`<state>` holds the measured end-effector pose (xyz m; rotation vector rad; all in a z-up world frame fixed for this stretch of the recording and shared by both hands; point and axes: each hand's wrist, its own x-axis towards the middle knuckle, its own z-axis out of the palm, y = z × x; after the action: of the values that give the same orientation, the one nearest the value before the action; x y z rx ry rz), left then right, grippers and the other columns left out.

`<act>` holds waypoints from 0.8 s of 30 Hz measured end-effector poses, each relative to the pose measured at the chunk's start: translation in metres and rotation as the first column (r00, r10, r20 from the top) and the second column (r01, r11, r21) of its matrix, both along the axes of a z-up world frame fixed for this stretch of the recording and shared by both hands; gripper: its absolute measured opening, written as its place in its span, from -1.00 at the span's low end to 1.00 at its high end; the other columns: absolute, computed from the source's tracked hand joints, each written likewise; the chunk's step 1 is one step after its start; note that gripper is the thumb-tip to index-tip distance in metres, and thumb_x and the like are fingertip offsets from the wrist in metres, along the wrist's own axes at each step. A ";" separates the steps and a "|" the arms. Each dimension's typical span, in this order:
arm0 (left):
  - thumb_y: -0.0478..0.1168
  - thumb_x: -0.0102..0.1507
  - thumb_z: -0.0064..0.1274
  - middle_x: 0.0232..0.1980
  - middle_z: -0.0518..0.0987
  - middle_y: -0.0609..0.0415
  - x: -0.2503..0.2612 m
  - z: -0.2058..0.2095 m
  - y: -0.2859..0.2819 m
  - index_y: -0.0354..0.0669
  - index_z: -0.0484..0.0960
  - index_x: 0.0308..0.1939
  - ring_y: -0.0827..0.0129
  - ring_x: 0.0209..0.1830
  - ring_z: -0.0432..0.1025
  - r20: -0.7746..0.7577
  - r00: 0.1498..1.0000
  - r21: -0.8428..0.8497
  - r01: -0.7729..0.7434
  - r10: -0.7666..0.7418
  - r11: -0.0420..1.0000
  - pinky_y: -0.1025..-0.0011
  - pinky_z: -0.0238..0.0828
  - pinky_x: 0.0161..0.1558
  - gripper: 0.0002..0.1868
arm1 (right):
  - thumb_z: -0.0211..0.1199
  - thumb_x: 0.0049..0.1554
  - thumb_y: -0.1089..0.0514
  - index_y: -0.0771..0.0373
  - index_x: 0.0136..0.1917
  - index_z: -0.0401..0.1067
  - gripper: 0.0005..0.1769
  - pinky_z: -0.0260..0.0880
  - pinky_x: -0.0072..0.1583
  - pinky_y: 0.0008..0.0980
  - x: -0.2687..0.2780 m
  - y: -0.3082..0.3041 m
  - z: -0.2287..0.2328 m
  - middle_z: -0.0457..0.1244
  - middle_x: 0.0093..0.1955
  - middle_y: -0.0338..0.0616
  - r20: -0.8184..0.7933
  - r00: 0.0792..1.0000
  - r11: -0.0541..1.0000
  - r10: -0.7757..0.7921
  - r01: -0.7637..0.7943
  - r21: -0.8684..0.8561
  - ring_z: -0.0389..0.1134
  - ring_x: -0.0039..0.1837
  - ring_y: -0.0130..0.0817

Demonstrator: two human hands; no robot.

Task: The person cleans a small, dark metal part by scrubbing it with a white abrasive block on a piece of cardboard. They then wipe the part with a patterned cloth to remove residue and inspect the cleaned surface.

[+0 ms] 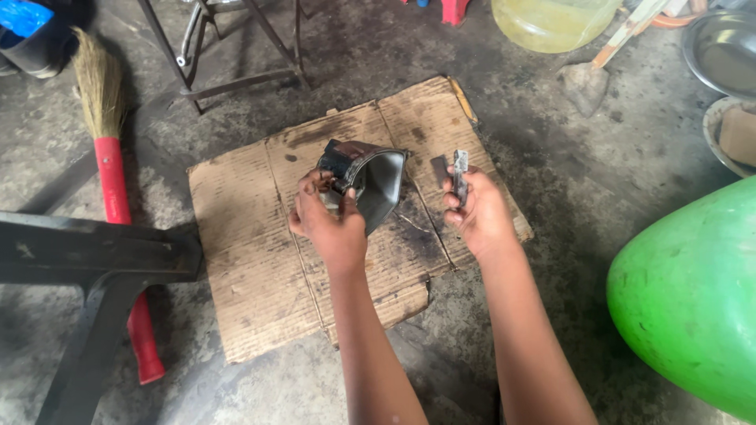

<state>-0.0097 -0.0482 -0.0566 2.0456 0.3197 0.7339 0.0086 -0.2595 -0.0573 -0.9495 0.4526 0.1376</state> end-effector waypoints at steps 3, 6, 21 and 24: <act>-0.43 0.11 0.30 -0.04 0.58 0.22 0.000 0.004 0.000 -0.02 0.46 0.11 0.36 0.08 0.43 0.031 0.999 0.004 0.011 -0.011 1.000 0.15 -0.10 0.31 -0.46 | 0.07 0.25 0.10 0.18 0.00 0.40 -0.84 0.03 -0.34 -0.52 -0.003 0.008 0.010 0.23 -0.26 -0.27 0.021 1.000 0.997 -0.014 0.015 -0.074 0.10 -0.34 -0.54; -0.43 0.11 0.30 -0.05 0.58 0.23 -0.003 0.004 0.003 -0.02 0.46 0.13 0.37 0.07 0.45 0.018 1.000 -0.029 0.007 -0.006 1.000 0.17 -0.09 0.33 -0.44 | 0.14 0.25 0.10 0.19 -0.01 0.43 -0.86 -0.02 -0.37 -0.56 -0.007 0.014 0.011 0.19 -0.30 -0.29 0.047 0.999 0.992 -0.018 0.024 -0.120 0.05 -0.38 -0.59; -0.43 0.10 0.30 0.03 0.61 0.23 -0.002 0.003 0.007 -0.03 0.42 0.18 0.38 0.12 0.45 -0.076 0.996 -0.102 -0.062 0.054 0.993 0.16 -0.10 0.33 -0.39 | 0.21 0.26 0.26 0.24 0.13 0.57 -0.81 0.36 0.04 -0.20 -0.013 -0.107 -0.122 0.32 -0.05 0.04 0.255 0.966 0.121 0.038 0.249 -0.961 0.35 -0.03 -0.11; -0.44 0.10 0.30 0.01 0.61 0.22 -0.001 0.003 0.008 -0.01 0.42 0.16 0.43 0.08 0.47 -0.072 0.996 -0.133 -0.062 0.052 0.989 0.17 -0.07 0.34 -0.40 | 0.27 0.20 0.31 0.21 0.10 0.62 -0.79 0.38 0.10 -0.20 -0.032 -0.117 -0.142 0.32 0.01 0.09 0.285 0.956 0.013 -0.067 0.286 -0.958 0.38 0.03 -0.04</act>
<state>-0.0104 -0.0401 -0.0540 1.9429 0.4565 0.6600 -0.0235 -0.3764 -0.1992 -2.3491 0.4883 -0.6463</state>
